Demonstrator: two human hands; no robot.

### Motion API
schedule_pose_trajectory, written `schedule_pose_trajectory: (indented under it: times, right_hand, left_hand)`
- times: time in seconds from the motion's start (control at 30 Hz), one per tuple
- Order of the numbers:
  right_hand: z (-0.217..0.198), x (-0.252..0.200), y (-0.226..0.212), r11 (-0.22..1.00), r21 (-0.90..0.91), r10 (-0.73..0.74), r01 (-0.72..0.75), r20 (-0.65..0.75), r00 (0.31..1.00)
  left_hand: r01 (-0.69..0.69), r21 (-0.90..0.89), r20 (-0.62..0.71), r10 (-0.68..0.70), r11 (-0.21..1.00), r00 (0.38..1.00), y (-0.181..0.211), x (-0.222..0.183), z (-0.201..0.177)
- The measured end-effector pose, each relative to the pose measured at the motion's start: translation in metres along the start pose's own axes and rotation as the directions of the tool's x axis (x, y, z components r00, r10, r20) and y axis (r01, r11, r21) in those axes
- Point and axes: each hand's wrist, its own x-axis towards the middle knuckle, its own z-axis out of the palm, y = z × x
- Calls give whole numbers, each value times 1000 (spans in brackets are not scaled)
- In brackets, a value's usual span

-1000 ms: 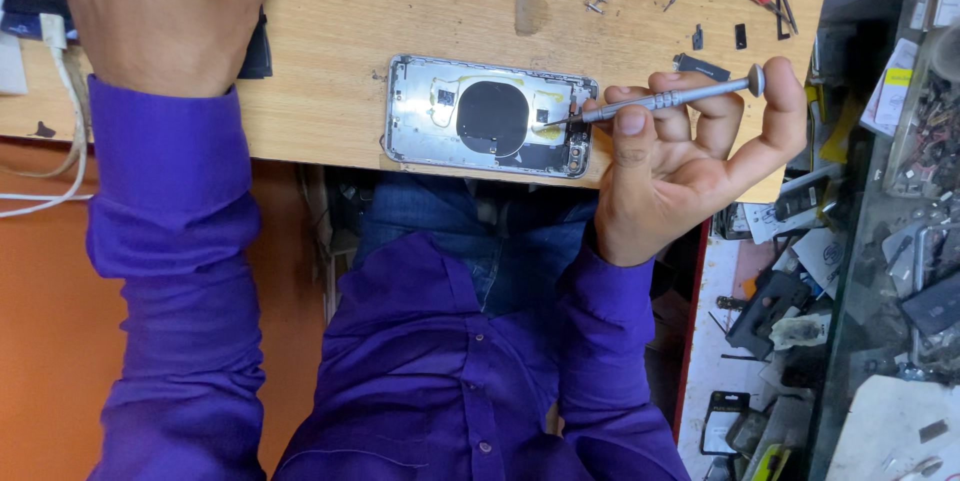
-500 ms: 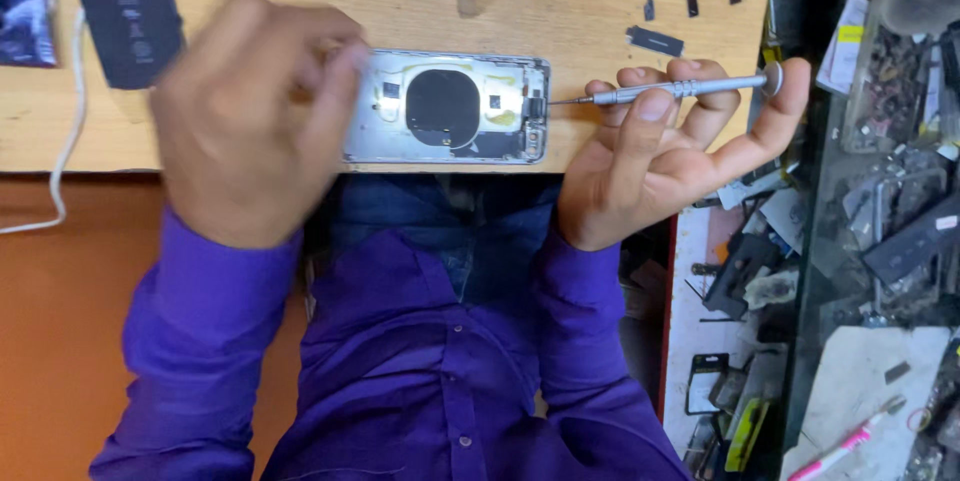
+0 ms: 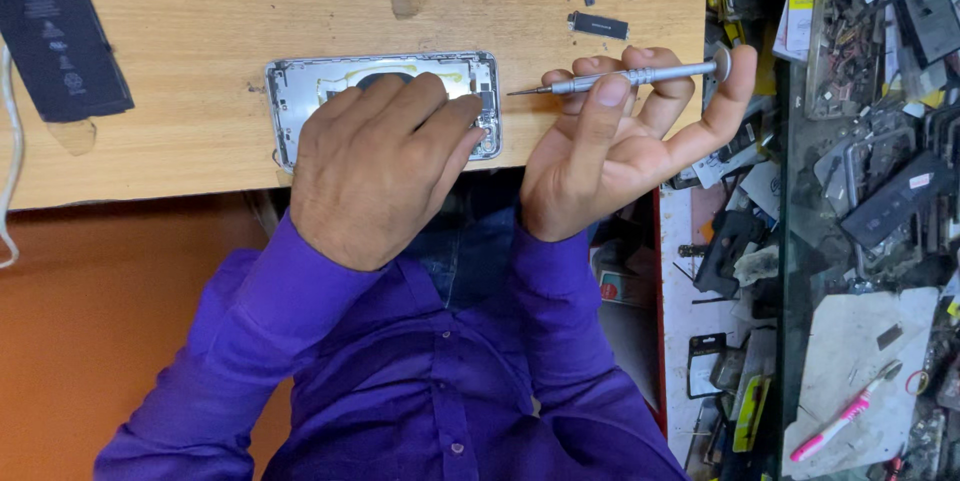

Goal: The person disassembles a smartphone on a workbench, using a screwdriver to remove screws and tweezers to lift and reposition internal components. They apply adhesive along the frame and continue adjusting small parts inside the device.

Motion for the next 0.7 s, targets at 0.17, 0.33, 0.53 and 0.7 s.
schedule_pose_trajectory:
  times: [0.17,0.33,0.53,0.7]
  right_hand:
    - [1,0,-4,999,17,43,-43,1,999]
    - [-2,-2,-3,999,16,44,-44,-3,999]
    - [-5,-2,2,1000,-8,10,-10,5,1000]
    - [-6,1,0,1000,-7,22,-21,37,999]
  left_hand:
    - [23,-94,12,-22,995,1000,-1,5,-2]
    - [144,-199,44,-138,969,989,3,9,-3]
    - [299,-263,46,-298,917,954,0,1,-15]
    - [418,-331,-87,-469,846,879,-30,-17,-46]
